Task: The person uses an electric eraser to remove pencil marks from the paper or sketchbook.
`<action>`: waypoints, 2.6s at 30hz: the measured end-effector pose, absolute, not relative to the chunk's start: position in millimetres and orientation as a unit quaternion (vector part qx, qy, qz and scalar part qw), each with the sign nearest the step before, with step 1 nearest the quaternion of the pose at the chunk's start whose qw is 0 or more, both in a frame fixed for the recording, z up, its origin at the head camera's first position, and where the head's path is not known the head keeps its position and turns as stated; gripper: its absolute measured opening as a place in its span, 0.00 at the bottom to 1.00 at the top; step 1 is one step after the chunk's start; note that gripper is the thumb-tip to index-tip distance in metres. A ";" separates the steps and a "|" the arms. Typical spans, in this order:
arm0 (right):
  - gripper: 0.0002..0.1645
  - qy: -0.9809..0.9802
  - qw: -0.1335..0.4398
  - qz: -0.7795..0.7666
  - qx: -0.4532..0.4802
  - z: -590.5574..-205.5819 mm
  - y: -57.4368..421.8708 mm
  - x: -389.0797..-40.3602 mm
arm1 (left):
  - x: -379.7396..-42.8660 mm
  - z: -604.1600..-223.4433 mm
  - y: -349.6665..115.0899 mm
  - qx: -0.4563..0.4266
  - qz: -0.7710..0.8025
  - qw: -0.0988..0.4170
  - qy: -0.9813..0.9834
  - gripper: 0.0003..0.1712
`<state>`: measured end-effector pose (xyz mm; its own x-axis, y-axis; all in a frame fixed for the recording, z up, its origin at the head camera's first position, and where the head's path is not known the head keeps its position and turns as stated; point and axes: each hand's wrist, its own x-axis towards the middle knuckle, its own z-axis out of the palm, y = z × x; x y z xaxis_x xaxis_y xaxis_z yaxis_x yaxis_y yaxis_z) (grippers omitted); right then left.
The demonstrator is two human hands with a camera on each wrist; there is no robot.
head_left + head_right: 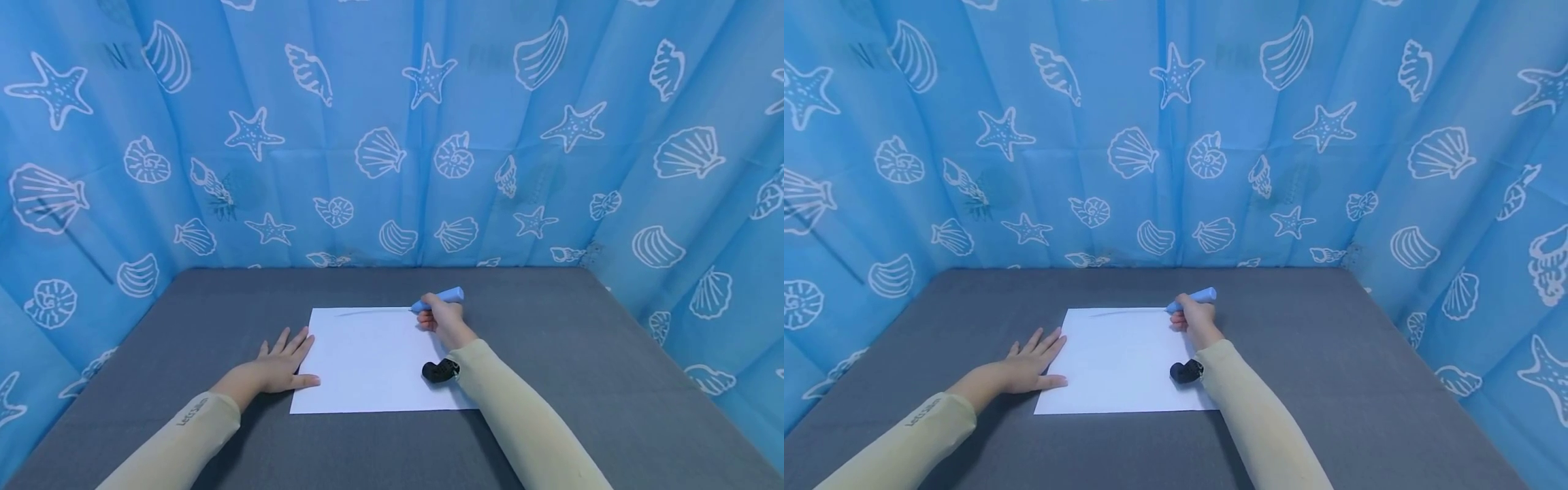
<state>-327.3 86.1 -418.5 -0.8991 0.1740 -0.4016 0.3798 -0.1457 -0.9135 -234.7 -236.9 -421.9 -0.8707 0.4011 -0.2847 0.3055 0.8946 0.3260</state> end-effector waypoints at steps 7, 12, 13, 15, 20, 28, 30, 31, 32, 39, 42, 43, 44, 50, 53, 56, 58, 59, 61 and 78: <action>0.14 0.658 0.076 -0.720 0.209 -416.5 85.5 -327.7 | -232.8 -414.5 -236.4 0.183 0.143 0.188 0.954 0.61; 0.17 0.631 0.092 -0.745 0.198 -416.2 88.4 -330.9 | -231.5 -416.1 -235.7 0.183 0.141 0.187 0.955 0.59; 0.18 0.623 0.094 -0.752 0.195 -416.2 89.3 -331.9 | -231.2 -416.6 -235.3 0.183 0.138 0.186 0.955 0.59; 0.17 0.612 0.101 -0.761 0.190 -416.0 91.2 -333.7 | -230.8 -417.4 -234.6 0.186 0.143 0.183 0.955 0.58; 0.12 0.631 0.101 -0.745 0.189 -414.8 94.0 -334.5 | -232.9 -419.8 -233.5 0.180 0.131 0.190 0.956 0.60; 0.11 0.637 0.091 -0.737 0.207 -417.3 90.6 -337.7 | -233.9 -416.4 -232.8 0.175 0.130 0.185 0.958 0.59; 0.11 0.636 0.089 -0.739 0.206 -417.7 90.2 -339.1 | -233.8 -416.0 -232.8 0.174 0.128 0.184 0.959 0.58; 0.11 0.636 0.089 -0.739 0.205 -417.7 90.2 -339.3 | -233.6 -416.4 -232.9 0.174 0.128 0.183 0.959 0.58; 0.11 0.636 0.090 -0.739 0.204 -417.5 90.2 -339.5 | -233.6 -417.0 -233.0 0.173 0.127 0.182 0.959 0.57; 0.11 0.646 0.091 -0.730 0.202 -416.8 89.5 -338.2 | -235.1 -418.9 -235.4 0.176 0.128 0.183 0.959 0.58; 0.11 0.651 0.092 -0.726 0.201 -418.1 89.8 -338.8 | -235.8 -418.9 -236.2 0.178 0.126 0.191 0.957 0.60; 0.11 0.653 0.092 -0.725 0.200 -418.4 89.9 -339.0 | -236.1 -419.2 -236.4 0.179 0.127 0.191 0.957 0.61; 0.11 0.654 0.092 -0.724 0.199 -418.8 90.1 -339.4 | -236.3 -419.4 -236.5 0.180 0.128 0.191 0.956 0.61; 0.11 0.655 0.092 -0.724 0.195 -417.9 90.3 -337.9 | -236.3 -422.1 -237.8 0.184 0.140 0.182 0.956 0.62; 0.12 0.650 0.089 -0.729 0.197 -416.6 89.3 -336.0 | -238.0 -427.6 -239.1 0.182 0.138 0.173 0.958 0.61; 0.15 0.628 0.094 -0.746 0.201 -415.6 90.7 -335.9 | -241.4 -433.4 -240.5 0.181 0.138 0.164 0.960 0.61; 0.18 0.607 0.101 -0.762 0.201 -415.1 92.6 -335.6 | -241.9 -434.4 -240.9 0.182 0.137 0.164 0.960 0.61; 0.19 0.598 0.107 -0.768 0.201 -415.0 93.6 -335.2 | -241.4 -433.4 -240.8 0.182 0.136 0.166 0.960 0.61; 0.19 0.586 0.119 -0.777 0.197 -415.3 94.8 -334.1 | -240.4 -429.9 -239.9 0.180 0.129 0.176 0.959 0.62; 0.10 0.627 0.057 -0.740 0.238 -419.1 85.9 -334.6 | -236.6 -409.9 -227.6 0.173 0.117 0.197 0.958 0.58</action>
